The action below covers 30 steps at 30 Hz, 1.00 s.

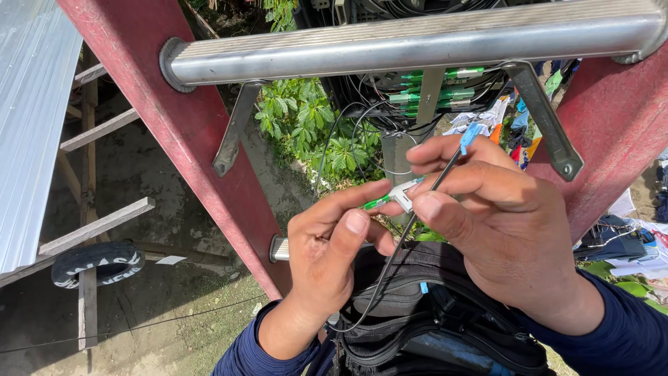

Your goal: Connecting fiber optic cables in an outdoor distribution box using connectors and a stripping tool.

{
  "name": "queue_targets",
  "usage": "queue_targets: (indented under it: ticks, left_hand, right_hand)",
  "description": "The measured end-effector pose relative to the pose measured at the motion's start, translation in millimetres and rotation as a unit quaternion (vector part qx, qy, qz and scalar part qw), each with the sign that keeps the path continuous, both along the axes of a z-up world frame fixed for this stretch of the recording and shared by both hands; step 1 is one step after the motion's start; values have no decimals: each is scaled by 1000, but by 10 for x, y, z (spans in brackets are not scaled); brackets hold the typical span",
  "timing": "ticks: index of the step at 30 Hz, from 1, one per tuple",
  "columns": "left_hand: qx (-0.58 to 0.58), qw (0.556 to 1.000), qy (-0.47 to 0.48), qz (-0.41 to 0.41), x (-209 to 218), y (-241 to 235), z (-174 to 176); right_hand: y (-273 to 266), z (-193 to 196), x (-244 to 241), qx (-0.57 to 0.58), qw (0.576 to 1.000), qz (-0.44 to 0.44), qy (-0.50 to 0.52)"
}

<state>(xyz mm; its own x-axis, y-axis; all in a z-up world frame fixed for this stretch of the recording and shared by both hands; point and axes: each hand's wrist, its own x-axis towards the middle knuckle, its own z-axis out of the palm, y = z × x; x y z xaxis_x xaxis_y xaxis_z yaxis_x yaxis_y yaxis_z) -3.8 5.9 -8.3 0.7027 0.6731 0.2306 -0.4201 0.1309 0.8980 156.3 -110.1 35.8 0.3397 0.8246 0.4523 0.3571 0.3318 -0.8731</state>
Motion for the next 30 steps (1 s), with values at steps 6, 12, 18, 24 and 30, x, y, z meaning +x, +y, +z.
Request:
queue_targets:
  ticks: [6, 12, 18, 24, 30]
  left_hand:
    - [23, 995, -21, 93, -21, 171, -90]
    - [41, 992, -62, 103, -51, 177, -4]
    - [65, 990, -86, 90, -32, 194, 32]
    - [85, 989, -71, 102, 13, 185, 36]
    - [151, 974, -46, 162, 4, 190, 103]
  right_hand:
    - [-223, 101, 293, 53, 975, 13, 216]
    - [-282, 148, 524, 1, 994, 13, 111]
    - [-209, 355, 326, -144, 967, -94, -186]
    - [-164, 616, 233, -72, 963, -129, -224]
    - [-393, 353, 645, 38, 986, -156, -54]
